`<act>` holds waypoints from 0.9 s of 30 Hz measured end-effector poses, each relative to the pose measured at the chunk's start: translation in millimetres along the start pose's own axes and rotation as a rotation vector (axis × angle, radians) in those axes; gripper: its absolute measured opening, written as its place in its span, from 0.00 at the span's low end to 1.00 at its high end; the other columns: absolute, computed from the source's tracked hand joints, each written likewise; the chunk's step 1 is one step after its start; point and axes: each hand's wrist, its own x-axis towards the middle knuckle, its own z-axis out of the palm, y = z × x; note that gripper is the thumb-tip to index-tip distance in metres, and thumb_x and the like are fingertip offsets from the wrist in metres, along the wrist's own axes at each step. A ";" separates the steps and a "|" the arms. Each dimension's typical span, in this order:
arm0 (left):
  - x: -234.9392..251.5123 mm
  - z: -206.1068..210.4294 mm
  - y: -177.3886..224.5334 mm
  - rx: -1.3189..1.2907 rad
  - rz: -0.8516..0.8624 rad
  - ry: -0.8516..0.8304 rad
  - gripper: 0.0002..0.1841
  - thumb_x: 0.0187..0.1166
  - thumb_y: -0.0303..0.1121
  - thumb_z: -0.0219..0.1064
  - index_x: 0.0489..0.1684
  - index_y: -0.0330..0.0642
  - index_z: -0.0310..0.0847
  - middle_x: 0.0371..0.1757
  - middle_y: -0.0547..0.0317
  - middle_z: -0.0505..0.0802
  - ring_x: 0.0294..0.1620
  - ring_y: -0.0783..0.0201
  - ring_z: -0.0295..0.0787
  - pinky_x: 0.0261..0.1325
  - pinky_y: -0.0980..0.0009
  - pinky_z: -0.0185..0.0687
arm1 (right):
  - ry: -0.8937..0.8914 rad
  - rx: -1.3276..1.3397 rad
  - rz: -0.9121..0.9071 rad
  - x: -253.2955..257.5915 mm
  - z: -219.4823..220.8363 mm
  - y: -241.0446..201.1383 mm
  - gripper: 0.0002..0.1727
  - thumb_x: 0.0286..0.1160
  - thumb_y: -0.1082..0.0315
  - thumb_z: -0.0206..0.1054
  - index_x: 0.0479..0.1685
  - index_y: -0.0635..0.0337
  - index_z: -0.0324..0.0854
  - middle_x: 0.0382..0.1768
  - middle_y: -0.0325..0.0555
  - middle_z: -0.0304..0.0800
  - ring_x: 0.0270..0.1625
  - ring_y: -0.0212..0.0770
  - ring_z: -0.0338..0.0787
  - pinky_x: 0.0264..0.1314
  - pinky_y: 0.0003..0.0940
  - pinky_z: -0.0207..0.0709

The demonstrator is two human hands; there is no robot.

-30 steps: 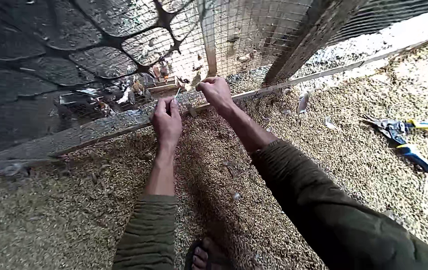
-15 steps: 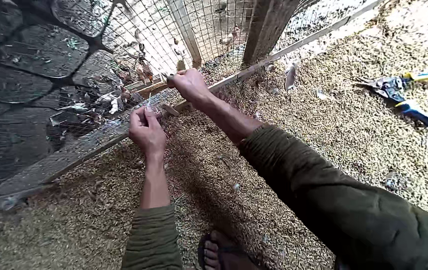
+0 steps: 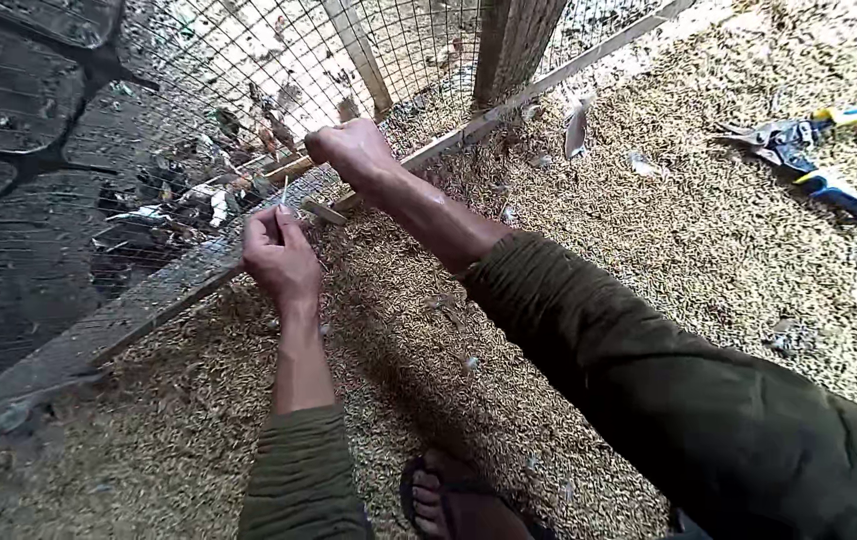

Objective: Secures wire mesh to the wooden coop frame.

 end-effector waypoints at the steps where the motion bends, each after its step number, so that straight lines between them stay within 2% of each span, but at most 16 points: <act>1: 0.5 0.8 1.0 -0.006 -0.005 0.000 0.16 0.91 0.39 0.58 0.59 0.34 0.82 0.40 0.55 0.89 0.37 0.72 0.82 0.48 0.71 0.79 | -0.002 -0.002 -0.002 0.3 0.4 0.0 0.15 0.69 0.58 0.72 0.19 0.53 0.78 0.21 0.39 0.75 0.22 0.38 0.73 0.26 0.44 0.67; 4: 2.1 2.9 3.9 -0.020 -0.001 -0.011 0.17 0.91 0.38 0.58 0.59 0.32 0.83 0.42 0.54 0.91 0.40 0.72 0.86 0.52 0.72 0.81 | -0.007 -0.003 -0.016 3.6 1.6 1.6 0.15 0.70 0.58 0.72 0.18 0.54 0.79 0.21 0.39 0.76 0.23 0.39 0.73 0.26 0.45 0.66; 8: 5.1 7.8 3.5 -0.085 -0.044 -0.012 0.15 0.90 0.37 0.58 0.55 0.33 0.83 0.40 0.55 0.91 0.38 0.72 0.86 0.50 0.70 0.82 | 0.001 -0.029 0.008 4.4 2.9 -0.3 0.14 0.69 0.57 0.72 0.21 0.54 0.81 0.22 0.40 0.77 0.23 0.39 0.73 0.26 0.45 0.66; 13: 9.2 18.7 3.1 -0.414 -0.209 0.004 0.11 0.90 0.36 0.60 0.53 0.36 0.81 0.34 0.61 0.87 0.26 0.72 0.80 0.34 0.72 0.81 | -0.010 -0.027 0.008 1.8 2.5 0.7 0.12 0.68 0.58 0.71 0.21 0.52 0.81 0.17 0.35 0.71 0.15 0.34 0.64 0.19 0.37 0.61; 14: 9.5 19.5 5.7 -0.486 -0.247 0.002 0.10 0.90 0.35 0.60 0.52 0.36 0.80 0.34 0.61 0.86 0.26 0.72 0.80 0.33 0.73 0.81 | 0.005 -0.017 -0.005 -0.8 3.4 0.7 0.12 0.68 0.59 0.70 0.21 0.53 0.81 0.16 0.35 0.72 0.15 0.32 0.64 0.19 0.36 0.60; 15: 9.5 20.0 9.3 -0.549 -0.294 0.001 0.09 0.90 0.34 0.59 0.51 0.37 0.79 0.34 0.62 0.85 0.25 0.72 0.79 0.31 0.74 0.81 | 0.033 -0.034 0.010 -6.5 4.6 -2.9 0.11 0.69 0.60 0.70 0.22 0.53 0.81 0.17 0.35 0.73 0.16 0.32 0.67 0.20 0.35 0.63; 17: 8.8 21.1 16.0 -0.672 -0.379 0.002 0.08 0.91 0.34 0.58 0.50 0.39 0.78 0.32 0.64 0.83 0.22 0.74 0.76 0.27 0.78 0.77 | 0.008 -0.164 0.156 -26.9 0.8 -24.5 0.08 0.81 0.59 0.65 0.35 0.51 0.82 0.27 0.34 0.78 0.26 0.30 0.78 0.36 0.31 0.78; 18: 8.8 21.7 19.2 -0.738 -0.417 0.003 0.07 0.91 0.33 0.57 0.49 0.40 0.78 0.31 0.65 0.83 0.21 0.74 0.75 0.25 0.78 0.75 | 0.055 -0.085 0.060 -18.2 3.8 -11.1 0.10 0.74 0.61 0.68 0.27 0.53 0.82 0.19 0.34 0.74 0.18 0.31 0.70 0.24 0.32 0.68; 20: 9.3 23.1 23.5 -0.876 -0.480 -0.004 0.06 0.91 0.33 0.56 0.47 0.43 0.76 0.29 0.66 0.83 0.19 0.76 0.73 0.23 0.80 0.73 | 0.011 0.031 -0.031 -1.2 2.8 5.8 0.13 0.70 0.61 0.69 0.19 0.51 0.79 0.11 0.31 0.66 0.11 0.28 0.60 0.15 0.30 0.56; 23: 10.2 25.2 26.1 -1.079 -0.531 -0.034 0.06 0.93 0.33 0.52 0.46 0.46 0.72 0.26 0.68 0.80 0.16 0.77 0.70 0.19 0.82 0.69 | -0.005 0.080 0.011 1.1 1.0 5.9 0.14 0.71 0.60 0.68 0.18 0.50 0.79 0.09 0.29 0.62 0.09 0.27 0.57 0.13 0.27 0.52; 27: 13.2 26.7 22.2 -1.196 -0.580 -0.092 0.06 0.94 0.35 0.50 0.49 0.48 0.71 0.29 0.66 0.80 0.16 0.76 0.68 0.19 0.82 0.67 | 0.026 0.026 0.023 0.4 -0.9 5.7 0.11 0.68 0.58 0.69 0.21 0.50 0.82 0.09 0.28 0.61 0.09 0.27 0.56 0.13 0.28 0.51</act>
